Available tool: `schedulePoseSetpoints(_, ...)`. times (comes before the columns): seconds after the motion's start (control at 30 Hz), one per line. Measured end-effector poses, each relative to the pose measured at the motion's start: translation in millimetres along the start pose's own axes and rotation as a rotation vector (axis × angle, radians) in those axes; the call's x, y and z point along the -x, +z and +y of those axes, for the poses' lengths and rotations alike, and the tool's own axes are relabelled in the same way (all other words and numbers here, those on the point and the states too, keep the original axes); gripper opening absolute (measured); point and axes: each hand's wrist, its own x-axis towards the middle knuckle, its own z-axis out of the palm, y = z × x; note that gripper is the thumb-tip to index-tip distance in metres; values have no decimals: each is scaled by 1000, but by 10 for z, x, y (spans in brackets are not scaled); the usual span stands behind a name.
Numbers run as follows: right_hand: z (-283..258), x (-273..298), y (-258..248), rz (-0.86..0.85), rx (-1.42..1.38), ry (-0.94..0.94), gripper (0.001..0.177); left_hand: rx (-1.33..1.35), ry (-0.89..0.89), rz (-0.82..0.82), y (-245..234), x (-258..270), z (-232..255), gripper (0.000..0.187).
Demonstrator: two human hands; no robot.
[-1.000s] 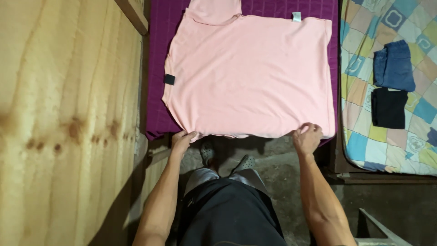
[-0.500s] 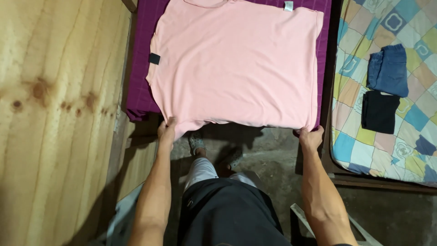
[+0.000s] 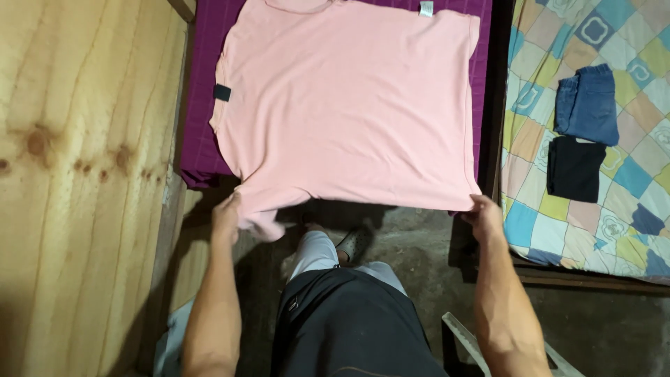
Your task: The person folds a pink hoodie and a light green t-shirt on a purple mat, then places each folded item on a nearby bed. The person uses their hands to smooth and fold the garments into compact rectangles.
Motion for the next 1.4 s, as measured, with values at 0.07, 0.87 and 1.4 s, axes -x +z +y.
schedulePoseSetpoints(0.07, -226, -105, 18, -87, -61, -36, 18, 4, -46, -41, 114, -88, 457, 42)
schedulePoseSetpoints(0.87, -781, -589, 1378, 420, 616, -457, 57, -825, 185, 333, 1125, -888, 1893, 73)
schedulePoseSetpoints(1.4, -455, -519, 845, 54, -49, 3, 11, 26, 182, 283, 688, -1633, 1481, 37)
